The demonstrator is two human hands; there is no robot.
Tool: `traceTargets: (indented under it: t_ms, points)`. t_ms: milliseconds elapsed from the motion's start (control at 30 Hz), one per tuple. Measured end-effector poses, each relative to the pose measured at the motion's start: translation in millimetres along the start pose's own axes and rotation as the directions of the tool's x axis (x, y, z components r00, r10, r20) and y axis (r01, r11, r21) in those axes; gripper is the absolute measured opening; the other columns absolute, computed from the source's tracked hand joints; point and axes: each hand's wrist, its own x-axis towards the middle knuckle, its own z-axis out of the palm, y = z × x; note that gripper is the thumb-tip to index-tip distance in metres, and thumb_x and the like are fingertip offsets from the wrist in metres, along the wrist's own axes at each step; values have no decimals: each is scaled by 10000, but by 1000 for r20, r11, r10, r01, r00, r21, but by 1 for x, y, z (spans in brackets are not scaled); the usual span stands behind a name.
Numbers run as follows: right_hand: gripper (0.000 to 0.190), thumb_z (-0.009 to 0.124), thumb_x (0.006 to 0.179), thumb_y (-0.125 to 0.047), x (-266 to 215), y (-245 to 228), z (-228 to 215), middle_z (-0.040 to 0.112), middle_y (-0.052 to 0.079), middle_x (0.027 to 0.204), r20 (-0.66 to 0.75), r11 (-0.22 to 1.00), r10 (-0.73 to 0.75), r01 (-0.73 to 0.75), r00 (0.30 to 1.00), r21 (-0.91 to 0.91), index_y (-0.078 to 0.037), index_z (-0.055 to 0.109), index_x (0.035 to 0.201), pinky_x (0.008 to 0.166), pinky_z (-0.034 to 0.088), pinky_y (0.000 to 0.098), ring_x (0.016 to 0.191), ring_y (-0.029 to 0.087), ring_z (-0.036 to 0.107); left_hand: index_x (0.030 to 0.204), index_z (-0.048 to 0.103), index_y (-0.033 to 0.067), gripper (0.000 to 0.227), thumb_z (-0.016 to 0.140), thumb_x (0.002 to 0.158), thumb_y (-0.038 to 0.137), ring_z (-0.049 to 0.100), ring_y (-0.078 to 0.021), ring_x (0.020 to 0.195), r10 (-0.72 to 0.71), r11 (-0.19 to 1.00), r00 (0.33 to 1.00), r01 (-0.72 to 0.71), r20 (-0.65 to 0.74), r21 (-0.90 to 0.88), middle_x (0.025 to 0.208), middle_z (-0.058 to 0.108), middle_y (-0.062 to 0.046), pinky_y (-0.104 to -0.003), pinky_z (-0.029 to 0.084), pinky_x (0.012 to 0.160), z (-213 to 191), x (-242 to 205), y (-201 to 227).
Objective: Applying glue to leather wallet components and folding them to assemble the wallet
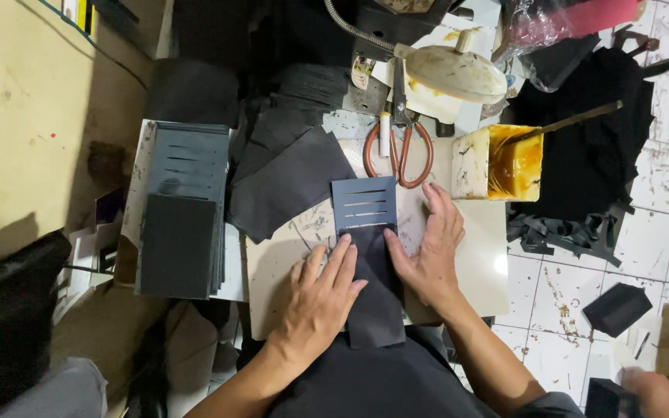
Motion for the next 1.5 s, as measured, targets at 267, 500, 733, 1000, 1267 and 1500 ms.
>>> traceTargets:
  t_ms: [267, 500, 733, 1000, 1267, 1500]
  points:
    - [840, 753, 821, -235, -1, 2, 1, 385, 230, 1529, -8, 1000, -6, 6, 1000, -15, 15, 335, 1505, 1148, 276, 467, 1366, 380, 400, 1350, 600, -11, 506, 657, 985, 335, 515, -306, 1218, 10, 998, 999, -7, -37, 60, 1477, 548, -146, -410, 428, 945, 3, 0, 0]
    - [840, 758, 866, -331, 8, -10, 5, 377, 227, 1529, -62, 996, -63, 59, 996, -62, 2, 334, 1510, 1184, 244, 484, 1412, 384, 370, 1351, 588, -16, 497, 632, 990, 324, 499, -333, 1228, -14, 1000, 1000, 14, -28, 11, 1499, 525, -155, -452, 408, 996, 6, -1, 0]
    - [886, 747, 867, -443, 15, -14, 14, 334, 241, 1551, 44, 988, -96, 100, 994, -115, -55, 327, 1544, 1126, 244, 516, 1414, 405, 354, 1329, 592, -8, 470, 639, 977, 300, 525, -322, 1195, -32, 999, 999, 32, -21, 2, 1483, 557, -138, -445, 411, 1006, 7, 0, 0]
    - [750, 685, 888, -121, 10, 17, -7, 438, 229, 1480, 2, 994, -94, 94, 996, -50, 33, 317, 1524, 1104, 363, 435, 1302, 356, 457, 1208, 655, 21, 329, 654, 928, 194, 584, -282, 1060, -141, 974, 990, 142, 15, -174, 1330, 683, -89, -382, 512, 891, -21, 19, -1]
    - [852, 874, 823, -288, 15, 19, 3, 527, 205, 1403, -191, 946, -319, 325, 928, 2, 13, 431, 1485, 1008, 459, 456, 1218, 393, 554, 1248, 652, 61, 265, 577, 996, 95, 670, -312, 1112, -103, 918, 993, 71, -62, -389, 1172, 726, -117, -396, 517, 961, -22, 24, -32]
    - [798, 837, 801, -512, 16, 2, 34, 562, 148, 1436, -110, 824, -554, 525, 825, -212, -159, 551, 1457, 1021, 403, 530, 1277, 378, 532, 1342, 568, 46, 364, 476, 993, -5, 662, -330, 1153, -124, 883, 991, 135, 55, -450, 1142, 755, -152, -429, 518, 987, -39, 31, -24]
